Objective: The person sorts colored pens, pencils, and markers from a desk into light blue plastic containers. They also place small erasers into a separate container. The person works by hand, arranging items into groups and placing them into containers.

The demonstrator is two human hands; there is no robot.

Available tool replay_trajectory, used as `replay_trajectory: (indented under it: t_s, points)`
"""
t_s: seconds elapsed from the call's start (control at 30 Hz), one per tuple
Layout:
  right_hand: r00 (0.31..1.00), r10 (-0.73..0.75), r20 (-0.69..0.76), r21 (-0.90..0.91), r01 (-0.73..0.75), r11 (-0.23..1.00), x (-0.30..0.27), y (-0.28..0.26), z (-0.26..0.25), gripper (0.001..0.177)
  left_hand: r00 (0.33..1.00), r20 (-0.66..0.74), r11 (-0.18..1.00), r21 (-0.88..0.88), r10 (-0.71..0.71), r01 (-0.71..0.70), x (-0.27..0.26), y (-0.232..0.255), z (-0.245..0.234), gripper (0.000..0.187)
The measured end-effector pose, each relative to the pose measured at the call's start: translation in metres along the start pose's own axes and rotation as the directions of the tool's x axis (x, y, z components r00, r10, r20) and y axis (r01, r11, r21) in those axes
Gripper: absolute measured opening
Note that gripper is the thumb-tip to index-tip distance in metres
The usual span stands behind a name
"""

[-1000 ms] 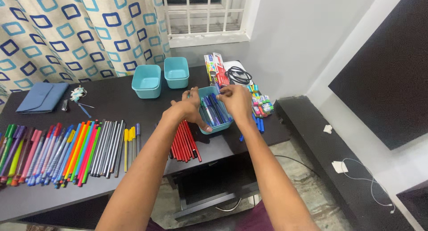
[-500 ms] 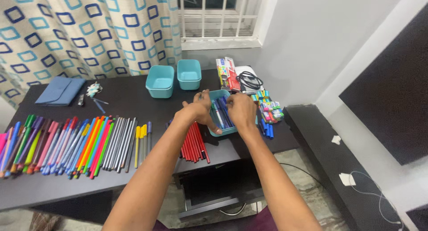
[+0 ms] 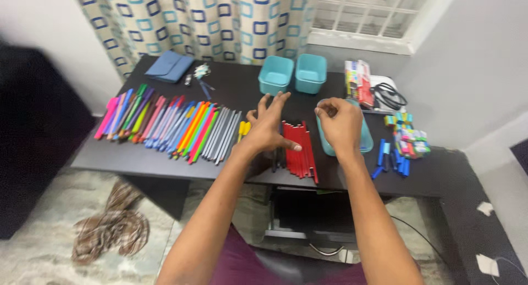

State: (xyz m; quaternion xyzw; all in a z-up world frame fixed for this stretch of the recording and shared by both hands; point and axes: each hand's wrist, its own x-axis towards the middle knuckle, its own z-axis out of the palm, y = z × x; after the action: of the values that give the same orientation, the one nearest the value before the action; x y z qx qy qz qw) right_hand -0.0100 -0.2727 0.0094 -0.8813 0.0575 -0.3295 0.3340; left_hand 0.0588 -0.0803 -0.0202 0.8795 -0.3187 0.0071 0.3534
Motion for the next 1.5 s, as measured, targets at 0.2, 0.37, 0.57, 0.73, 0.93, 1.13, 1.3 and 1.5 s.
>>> replay_trajectory:
  t_s: [0.2, 0.37, 0.57, 0.73, 0.93, 1.13, 1.3, 1.5]
  points:
    - [0.962, -0.035, 0.273, -0.038, 0.047, 0.998, 0.002, -0.027, 0.039, 0.021, 0.985, 0.053, 0.980, 0.126, -0.162, 0.154, -0.043, -0.018, -0.040, 0.162]
    - [0.916, -0.108, 0.386, -0.055, 0.140, 0.989, -0.007, -0.041, 0.055, 0.024, 0.989, 0.045, 0.982, 0.139, -0.139, 0.131, -0.074, -0.014, -0.049, 0.169]
    - [0.866, -0.178, 0.468, -0.029, 0.216, 0.976, -0.014, -0.053, 0.074, 0.034, 0.983, 0.003, 0.976, 0.115, -0.186, 0.184, -0.094, -0.025, -0.057, 0.170]
    - [0.823, -0.240, 0.515, -0.014, 0.288, 0.957, -0.012, -0.056, 0.096, 0.054, 0.980, -0.021, 0.975, 0.108, -0.196, 0.197, -0.097, -0.035, -0.059, 0.168]
    - [0.802, -0.249, 0.543, -0.042, 0.322, 0.946, -0.007, -0.052, 0.115, 0.059, 0.985, -0.091, 0.979, 0.123, -0.150, 0.160, -0.098, -0.037, -0.053, 0.164]
    - [0.821, -0.232, 0.521, -0.049, 0.301, 0.952, -0.009, -0.046, 0.116, 0.048, 0.980, -0.170, 0.983, 0.134, -0.102, 0.125, -0.099, -0.032, -0.055, 0.161]
    - [0.900, -0.127, 0.417, 0.129, 0.079, 0.988, -0.009, -0.050, 0.103, 0.027, 0.961, -0.274, 0.992, 0.107, -0.033, 0.065, -0.096, -0.013, -0.063, 0.158]
    - [0.972, -0.040, 0.233, 0.575, -0.104, 0.812, 0.000, -0.035, 0.056, 0.047, 0.883, -0.412, 0.969, 0.192, 0.224, -0.157, -0.074, 0.011, -0.050, 0.143]
